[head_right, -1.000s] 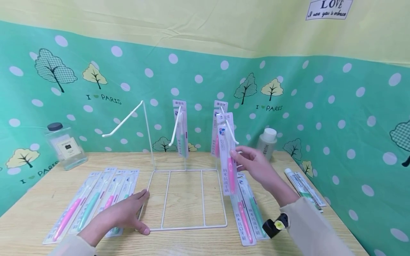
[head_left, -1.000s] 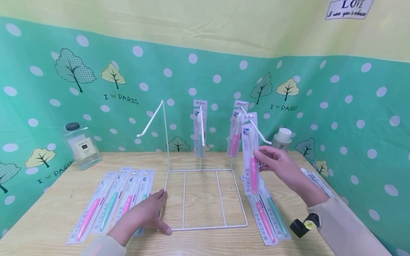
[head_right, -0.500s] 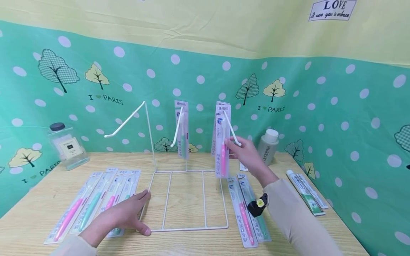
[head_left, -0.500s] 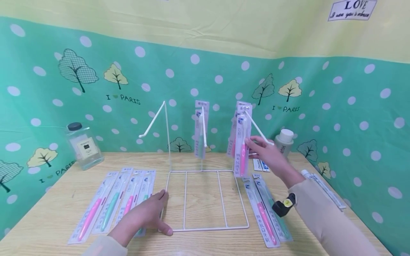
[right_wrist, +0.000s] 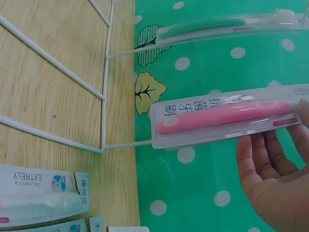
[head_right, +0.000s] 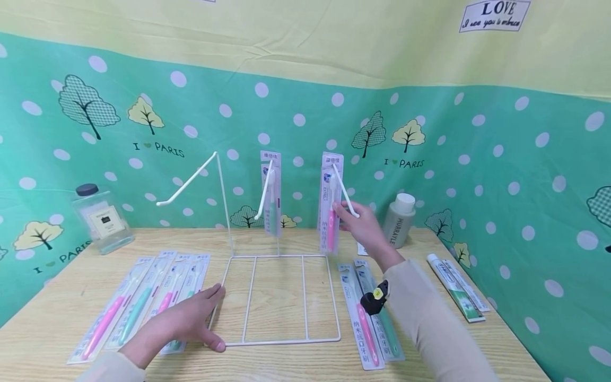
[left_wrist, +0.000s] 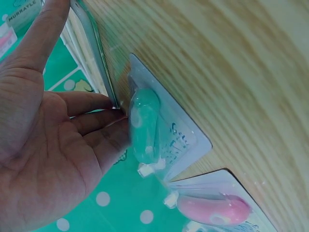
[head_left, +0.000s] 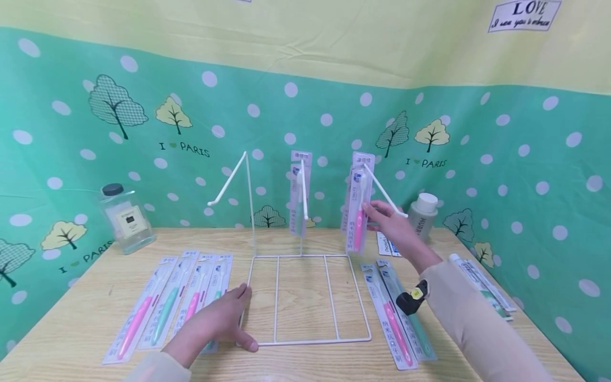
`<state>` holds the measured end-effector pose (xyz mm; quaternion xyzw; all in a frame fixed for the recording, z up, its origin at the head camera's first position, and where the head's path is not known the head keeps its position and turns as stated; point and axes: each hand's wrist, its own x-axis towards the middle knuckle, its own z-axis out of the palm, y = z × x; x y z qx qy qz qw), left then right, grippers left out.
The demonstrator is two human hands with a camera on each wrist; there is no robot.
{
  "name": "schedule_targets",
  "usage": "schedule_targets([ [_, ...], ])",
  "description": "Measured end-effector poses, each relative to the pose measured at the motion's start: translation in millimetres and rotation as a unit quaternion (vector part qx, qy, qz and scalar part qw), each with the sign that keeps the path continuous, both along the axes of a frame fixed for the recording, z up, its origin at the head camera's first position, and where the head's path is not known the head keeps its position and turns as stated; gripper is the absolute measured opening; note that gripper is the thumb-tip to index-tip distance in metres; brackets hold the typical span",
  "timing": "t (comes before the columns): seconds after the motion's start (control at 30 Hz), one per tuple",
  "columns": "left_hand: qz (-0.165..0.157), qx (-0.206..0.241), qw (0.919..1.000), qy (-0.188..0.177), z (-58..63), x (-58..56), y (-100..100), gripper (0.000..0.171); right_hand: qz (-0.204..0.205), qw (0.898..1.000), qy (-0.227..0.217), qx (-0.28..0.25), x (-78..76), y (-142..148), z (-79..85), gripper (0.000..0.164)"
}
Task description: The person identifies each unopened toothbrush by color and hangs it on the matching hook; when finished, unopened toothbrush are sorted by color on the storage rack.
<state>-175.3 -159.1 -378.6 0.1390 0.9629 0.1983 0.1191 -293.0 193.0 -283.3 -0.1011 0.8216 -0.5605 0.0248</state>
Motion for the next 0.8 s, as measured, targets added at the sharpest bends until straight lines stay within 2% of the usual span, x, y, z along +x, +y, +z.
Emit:
schedule_targets([
  [0.2, 0.005, 0.002, 1.0000, -0.003, -0.2, -0.5, 0.6, 0.123, 0.018, 1.000, 0.024, -0.006, -4.4, 7.2, -0.9, 0.054],
  [0.43, 0.006, 0.001, 1.0000, -0.004, 0.7, -0.7, 0.9, 0.123, -0.005, 0.999, 0.033, 0.009, -1.0, 25.2, -2.2, 0.054],
  [0.63, 0.006, 0.002, 1.0000, -0.007, 1.2, -0.7, 0.6, 0.123, -0.002, 0.998, 0.030, 0.058, 13.9, 50.0, -4.0, 0.047],
  [0.8, 0.007, 0.005, 0.9999, -0.008, -0.5, -1.9, 0.7, 0.122, 0.002, 0.994, 0.014, 0.112, 31.6, 74.2, -10.9, 0.049],
])
